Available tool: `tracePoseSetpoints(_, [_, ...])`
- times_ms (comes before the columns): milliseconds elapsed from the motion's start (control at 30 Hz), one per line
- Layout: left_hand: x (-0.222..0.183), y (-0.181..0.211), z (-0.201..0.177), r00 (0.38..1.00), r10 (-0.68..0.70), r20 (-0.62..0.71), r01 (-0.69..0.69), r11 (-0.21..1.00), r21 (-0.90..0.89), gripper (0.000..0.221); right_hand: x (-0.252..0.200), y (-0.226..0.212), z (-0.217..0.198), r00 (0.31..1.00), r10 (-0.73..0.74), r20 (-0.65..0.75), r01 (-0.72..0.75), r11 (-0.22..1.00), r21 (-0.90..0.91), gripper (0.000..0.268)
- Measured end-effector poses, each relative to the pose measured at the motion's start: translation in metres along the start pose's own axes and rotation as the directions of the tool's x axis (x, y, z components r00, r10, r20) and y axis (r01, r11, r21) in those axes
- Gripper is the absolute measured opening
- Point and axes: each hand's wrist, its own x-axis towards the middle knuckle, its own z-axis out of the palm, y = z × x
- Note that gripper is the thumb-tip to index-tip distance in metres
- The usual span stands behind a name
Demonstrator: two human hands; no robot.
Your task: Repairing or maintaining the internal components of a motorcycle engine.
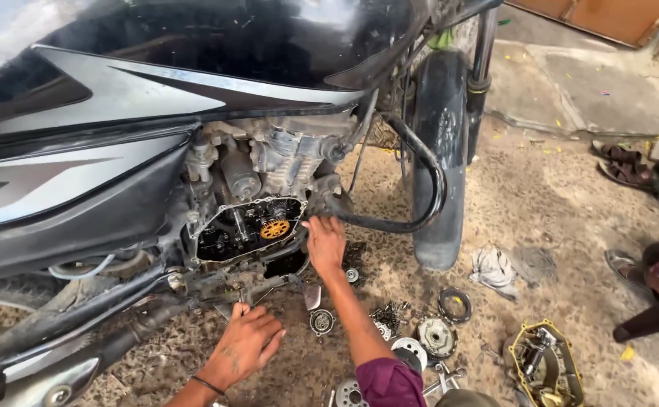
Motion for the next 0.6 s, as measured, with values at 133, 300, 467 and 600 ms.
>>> tracePoseSetpoints(133, [-0.001,0.010,0.001,0.994,-0.090,0.056,0.091,0.996,-0.015,0.020,-0.009,-0.004,0.000,0.997,0.071,0.024,-0.072,0.997,0.013,0.014])
tracePoseSetpoints(300, [0.004,0.006,-0.001,0.953,-0.250,0.173,0.270,0.957,-0.109,0.029,-0.007,-0.001,0.006,0.992,0.126,0.030,-0.129,0.982,0.140,0.024])
tracePoseSetpoints(467, [0.002,0.009,-0.008,0.988,-0.120,0.099,0.126,0.991,-0.055,0.033,0.004,-0.001,0.005,0.977,0.215,-0.017,-0.209,0.964,0.164,0.033])
tracePoseSetpoints(600, [0.004,0.003,-0.001,0.992,-0.099,0.083,0.105,0.993,-0.059,0.034,0.013,-0.002,0.000,0.973,0.223,-0.057,-0.211,0.963,0.168,0.031])
